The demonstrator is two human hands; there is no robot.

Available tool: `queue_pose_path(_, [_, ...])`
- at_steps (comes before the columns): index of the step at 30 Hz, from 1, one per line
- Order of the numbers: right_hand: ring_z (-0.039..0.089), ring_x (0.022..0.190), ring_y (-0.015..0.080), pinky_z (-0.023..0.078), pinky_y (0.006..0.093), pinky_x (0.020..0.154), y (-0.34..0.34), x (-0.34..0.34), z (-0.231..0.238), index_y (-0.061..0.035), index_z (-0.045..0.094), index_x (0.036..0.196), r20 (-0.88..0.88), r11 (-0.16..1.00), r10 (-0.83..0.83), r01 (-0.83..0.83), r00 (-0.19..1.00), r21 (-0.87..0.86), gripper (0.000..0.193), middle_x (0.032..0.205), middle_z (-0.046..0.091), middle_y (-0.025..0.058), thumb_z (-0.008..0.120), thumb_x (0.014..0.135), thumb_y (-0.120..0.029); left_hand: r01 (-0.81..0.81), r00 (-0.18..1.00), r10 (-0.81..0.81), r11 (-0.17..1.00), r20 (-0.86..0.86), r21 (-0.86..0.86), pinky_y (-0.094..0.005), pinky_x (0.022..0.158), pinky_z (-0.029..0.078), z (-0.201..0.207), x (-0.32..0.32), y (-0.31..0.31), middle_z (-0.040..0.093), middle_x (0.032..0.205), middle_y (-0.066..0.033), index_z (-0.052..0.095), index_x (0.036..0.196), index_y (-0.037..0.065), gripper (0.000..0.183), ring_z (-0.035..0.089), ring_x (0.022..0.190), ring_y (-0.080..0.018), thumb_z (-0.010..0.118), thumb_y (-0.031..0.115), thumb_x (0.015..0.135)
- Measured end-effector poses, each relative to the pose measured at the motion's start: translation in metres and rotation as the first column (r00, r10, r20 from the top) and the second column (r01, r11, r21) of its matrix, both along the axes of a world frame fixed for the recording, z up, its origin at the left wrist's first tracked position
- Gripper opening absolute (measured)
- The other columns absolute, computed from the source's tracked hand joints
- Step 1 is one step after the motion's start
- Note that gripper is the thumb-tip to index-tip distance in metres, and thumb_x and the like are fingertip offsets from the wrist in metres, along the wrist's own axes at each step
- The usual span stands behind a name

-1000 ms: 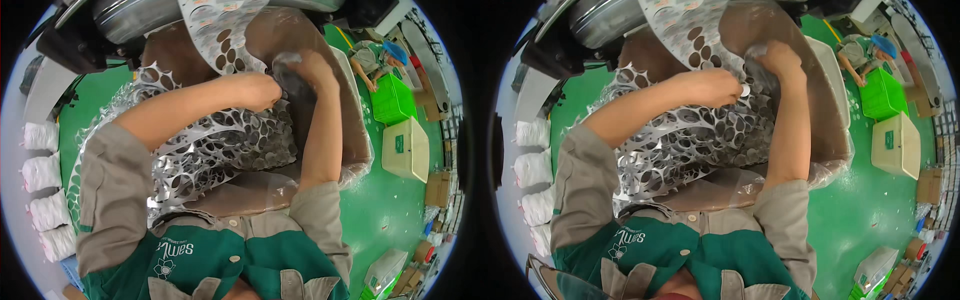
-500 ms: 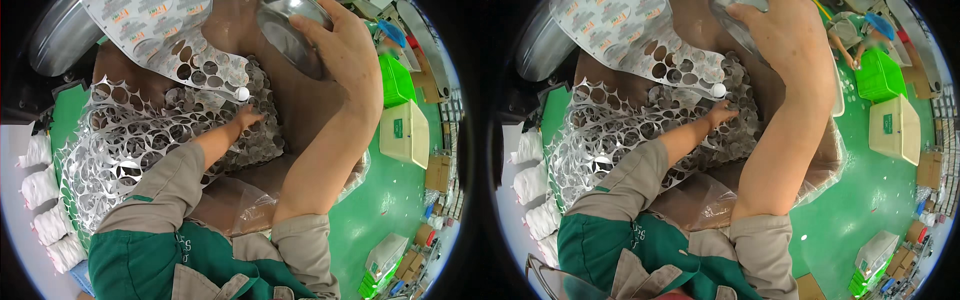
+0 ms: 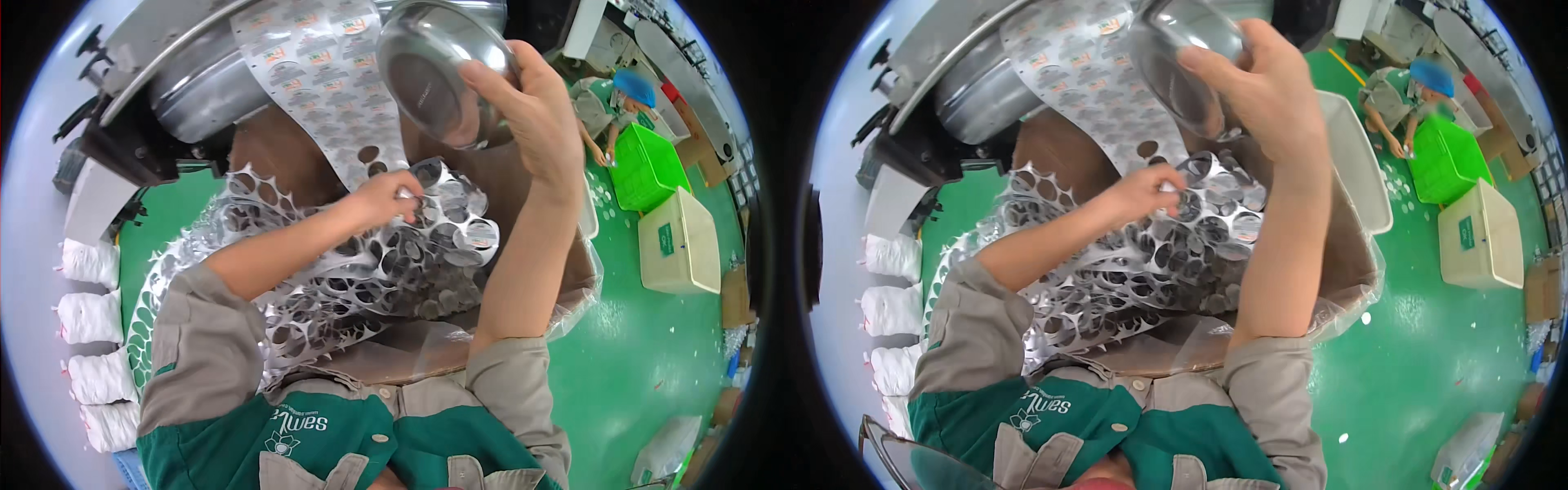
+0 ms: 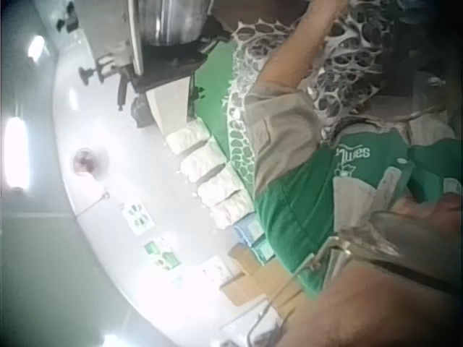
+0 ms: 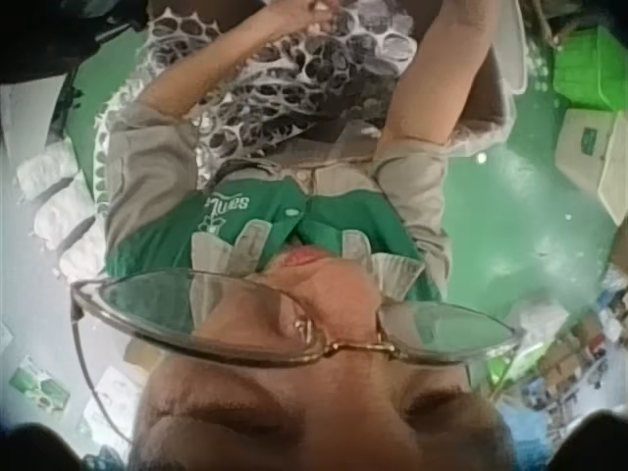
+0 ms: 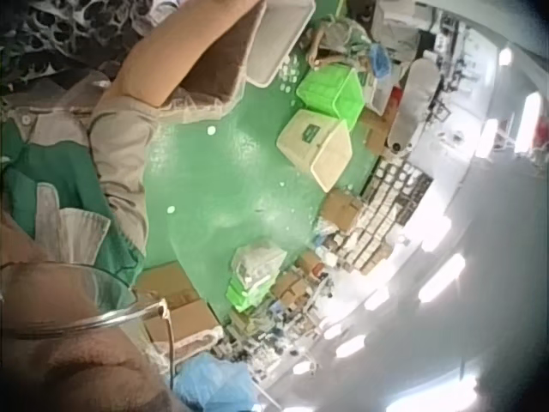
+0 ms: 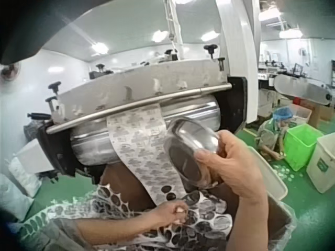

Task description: The person removes small, round, metallic objects from a white plastic webbing sheet and places them into a cardboard box. The person repeatedly tears the webbing to free the items and drops them into the container.

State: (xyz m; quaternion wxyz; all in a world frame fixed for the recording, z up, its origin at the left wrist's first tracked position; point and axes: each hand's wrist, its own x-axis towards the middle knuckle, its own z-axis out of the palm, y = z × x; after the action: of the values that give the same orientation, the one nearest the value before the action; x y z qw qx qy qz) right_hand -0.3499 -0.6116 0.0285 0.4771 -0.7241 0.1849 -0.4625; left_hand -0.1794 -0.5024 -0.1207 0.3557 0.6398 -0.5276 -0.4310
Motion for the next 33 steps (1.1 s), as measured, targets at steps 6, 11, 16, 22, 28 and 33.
queue_pose_path(6, [0.055, 0.087, 0.0102, 0.043, 0.0241, 0.075, -0.017, -0.025, -0.006, 0.0004, 0.053, 0.114, 0.466, 0.921, 0.24, -0.351, 0.852, 0.168, 0.029, 0.1, 0.061, 0.0043, 0.055, 0.088, -0.012, -0.404, 0.913, 0.407, 0.912, -0.033, 0.066, -0.0232, 0.061, 0.042, 0.03, 0.079, 0.106, 0.059, 0.084, -0.0033, 0.048, 0.104, 0.006, 0.025, 0.06, 0.075, -0.0101, 0.06, 0.012, 0.083])
queue_pose_path(11, [0.058, 0.088, 0.0155, 0.046, 0.0286, 0.078, -0.053, -0.022, -0.03, 0.0006, 0.057, 0.108, 0.16, 0.86, 0.05, -0.124, 0.986, 0.495, 0.029, 0.101, 0.062, 0.0051, 0.056, 0.089, -0.021, -0.496, 0.856, 0.491, 0.868, -0.162, 0.008, -0.0246, 0.059, 0.043, 0.017, 0.094, 0.152, 0.06, 0.081, -0.0062, 0.048, 0.103, 0.002, 0.026, 0.058, 0.07, -0.0106, 0.061, 0.009, 0.082])
queue_pose_path(16, [0.058, 0.07, 0.0169, 0.044, 0.03, 0.062, -0.01, 0.01, -0.005, 0.0013, 0.061, 0.083, -0.841, 0.894, -0.302, -0.172, 0.449, -0.413, 0.028, 0.073, 0.06, 0.0123, 0.062, 0.078, -0.026, -0.556, 0.773, 0.542, 0.829, -0.33, 0.058, -0.0262, 0.061, 0.044, -0.009, 0.107, 0.169, 0.061, 0.083, -0.0075, 0.051, 0.104, 0.002, 0.026, 0.061, 0.079, -0.0132, 0.06, 0.01, 0.081])
queue_pose_path(22, [0.057, 0.101, 0.0313, 0.047, 0.0371, 0.09, 0.005, -0.028, -0.029, 0.0036, 0.04, 0.126, 0.535, 0.642, 0.437, -0.667, 0.723, 0.377, 0.055, 0.113, 0.054, 0.0183, 0.062, 0.08, -0.018, -0.603, 0.668, 0.522, 0.797, -0.53, 0.025, -0.0299, 0.07, 0.046, -0.007, 0.108, 0.167, 0.06, 0.089, -0.0064, 0.051, 0.106, 0.002, 0.026, 0.062, 0.082, -0.0145, 0.059, 0.01, 0.083])
queue_pose_path(28, [0.059, 0.095, 0.0283, 0.047, 0.0378, 0.081, -0.021, 0.033, -0.223, 0.0042, 0.058, 0.1, -0.668, 0.924, 0.167, 0.121, 0.725, 0.362, 0.038, 0.101, 0.061, 0.0189, 0.052, 0.085, -0.03, -0.61, 0.657, 0.517, 0.792, -0.548, 0.016, -0.0228, 0.057, 0.042, -0.003, 0.107, 0.163, 0.059, 0.086, -0.0063, 0.052, 0.104, -0.001, 0.023, 0.06, 0.073, -0.0131, 0.057, 0.004, 0.082])
queue_pose_path(33, [0.061, 0.093, 0.0344, 0.048, 0.0413, 0.08, 0.023, 0.036, -0.243, 0.0029, 0.064, 0.093, -0.941, 0.831, -0.257, -0.547, -0.221, -0.099, 0.041, 0.101, 0.061, 0.024, 0.062, 0.074, -0.034, -0.589, 0.793, 0.55, 0.802, -0.262, -0.097, -0.023, 0.059, 0.041, -0.014, 0.122, 0.171, 0.06, 0.075, -0.0044, 0.055, 0.1, 0.004, 0.016, 0.056, 0.069, -0.0099, 0.055, 0.009, 0.084])
